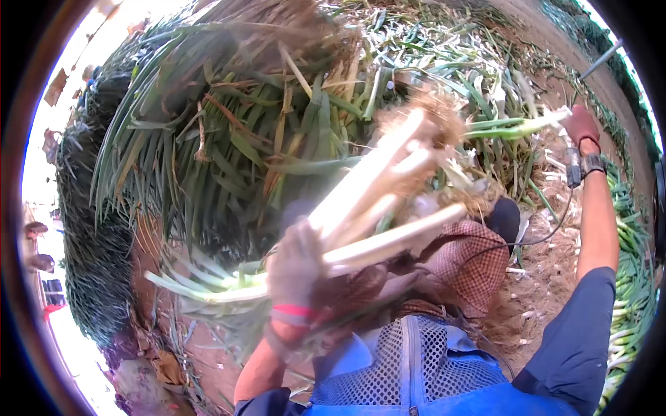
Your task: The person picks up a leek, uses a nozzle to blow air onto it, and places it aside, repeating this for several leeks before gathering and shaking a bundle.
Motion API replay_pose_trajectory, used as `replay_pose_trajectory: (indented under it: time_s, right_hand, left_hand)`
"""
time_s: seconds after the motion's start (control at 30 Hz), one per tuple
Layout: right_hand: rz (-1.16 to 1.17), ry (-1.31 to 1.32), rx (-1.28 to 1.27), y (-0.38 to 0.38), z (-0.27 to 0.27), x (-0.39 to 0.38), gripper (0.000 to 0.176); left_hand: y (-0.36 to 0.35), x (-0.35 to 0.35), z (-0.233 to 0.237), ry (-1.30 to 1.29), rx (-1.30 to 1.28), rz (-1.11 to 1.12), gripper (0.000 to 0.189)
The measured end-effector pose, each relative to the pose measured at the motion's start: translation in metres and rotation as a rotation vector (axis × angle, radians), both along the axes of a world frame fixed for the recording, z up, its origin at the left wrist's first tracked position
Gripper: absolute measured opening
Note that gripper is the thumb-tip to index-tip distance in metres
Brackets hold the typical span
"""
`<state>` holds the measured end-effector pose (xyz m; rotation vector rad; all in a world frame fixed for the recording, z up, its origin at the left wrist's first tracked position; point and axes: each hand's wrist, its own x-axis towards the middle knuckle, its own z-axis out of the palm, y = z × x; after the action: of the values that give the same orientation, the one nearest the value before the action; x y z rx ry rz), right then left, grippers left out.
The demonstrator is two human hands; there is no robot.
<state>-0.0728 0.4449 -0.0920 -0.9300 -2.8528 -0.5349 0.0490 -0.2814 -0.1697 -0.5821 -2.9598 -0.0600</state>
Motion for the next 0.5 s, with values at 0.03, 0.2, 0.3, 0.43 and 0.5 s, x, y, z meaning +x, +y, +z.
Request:
replay_pose_trajectory:
  time_s: [0.03,0.2,0.3,0.43,0.5]
  right_hand:
    - [-0.021,0.001,-0.011,0.008,-0.006,0.012,0.039]
    - [0.369,-0.117,-0.513,-0.173,-0.005,0.031,0.089]
    - [0.724,-0.02,-0.684,-0.251,-0.057,0.001,0.111]
    - [1.055,-0.061,-0.744,-0.373,-0.107,-0.05,0.083]
    - [1.21,0.217,-0.686,-0.394,-0.178,-0.075,0.068]
  left_hand:
    - [-0.005,-0.001,0.003,-0.059,0.096,0.039,0.118]
    - [-0.017,-0.01,0.015,-0.064,0.342,0.107,0.119]
    - [-0.025,-0.012,0.013,-0.168,0.378,0.124,0.122]
    - [-0.023,-0.01,0.012,-0.151,0.395,0.071,0.128]
    - [-0.019,-0.008,0.014,-0.16,0.379,0.074,0.129]
